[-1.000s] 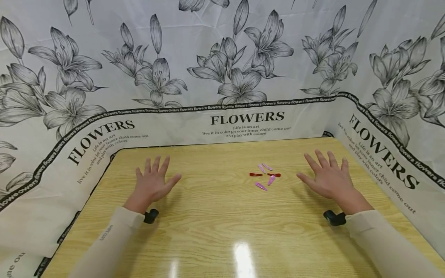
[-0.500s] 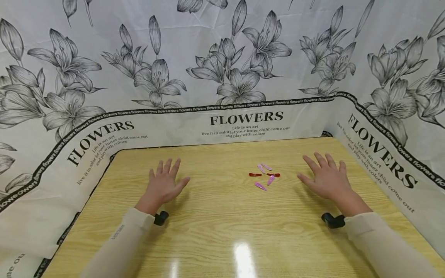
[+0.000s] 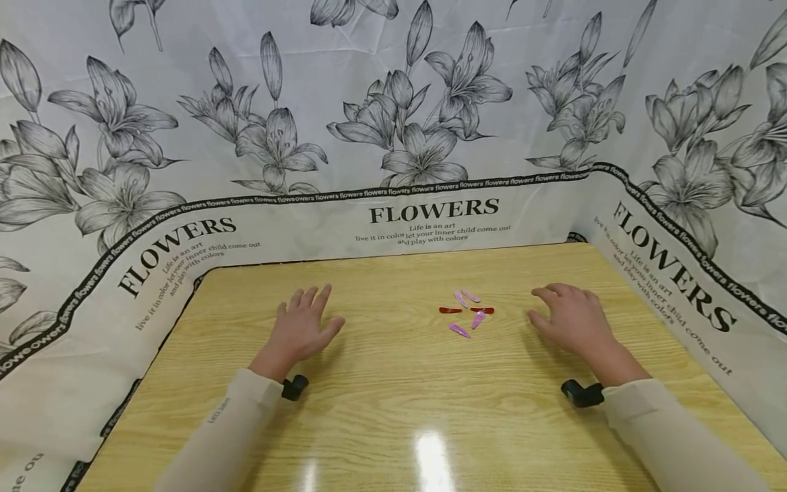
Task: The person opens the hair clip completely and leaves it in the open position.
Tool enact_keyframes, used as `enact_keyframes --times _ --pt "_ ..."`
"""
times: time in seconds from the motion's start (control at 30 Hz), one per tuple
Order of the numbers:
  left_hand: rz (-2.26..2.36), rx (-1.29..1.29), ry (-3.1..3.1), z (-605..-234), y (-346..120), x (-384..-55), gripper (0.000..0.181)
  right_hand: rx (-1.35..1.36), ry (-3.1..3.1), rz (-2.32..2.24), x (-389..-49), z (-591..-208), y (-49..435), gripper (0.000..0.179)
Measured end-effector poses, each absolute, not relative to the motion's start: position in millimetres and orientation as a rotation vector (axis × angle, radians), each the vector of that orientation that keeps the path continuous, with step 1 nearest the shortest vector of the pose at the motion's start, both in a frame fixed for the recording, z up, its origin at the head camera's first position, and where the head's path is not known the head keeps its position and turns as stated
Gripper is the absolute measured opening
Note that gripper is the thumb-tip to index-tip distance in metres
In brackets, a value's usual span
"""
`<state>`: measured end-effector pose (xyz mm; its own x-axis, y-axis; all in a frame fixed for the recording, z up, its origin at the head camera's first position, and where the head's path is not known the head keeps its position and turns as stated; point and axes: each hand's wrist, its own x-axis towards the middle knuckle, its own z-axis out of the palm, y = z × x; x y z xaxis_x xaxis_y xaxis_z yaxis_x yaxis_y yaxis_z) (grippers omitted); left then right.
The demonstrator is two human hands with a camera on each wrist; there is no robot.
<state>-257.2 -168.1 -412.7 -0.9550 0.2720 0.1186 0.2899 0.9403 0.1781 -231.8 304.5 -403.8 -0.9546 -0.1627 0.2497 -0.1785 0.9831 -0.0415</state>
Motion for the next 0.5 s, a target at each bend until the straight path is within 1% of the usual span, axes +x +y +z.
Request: enact_keyframes --times 0.23,0.5 --pt "-0.260 -0.515 -2.950 -415 -159 -259 0.070 0.265 -2.912 0.111 -233 -406 301 0.046" --pt "-0.352 -0.547 -2.901 -415 -151 -261 0.064 0.281 -2.906 0.112 -232 -408 293 0.040"
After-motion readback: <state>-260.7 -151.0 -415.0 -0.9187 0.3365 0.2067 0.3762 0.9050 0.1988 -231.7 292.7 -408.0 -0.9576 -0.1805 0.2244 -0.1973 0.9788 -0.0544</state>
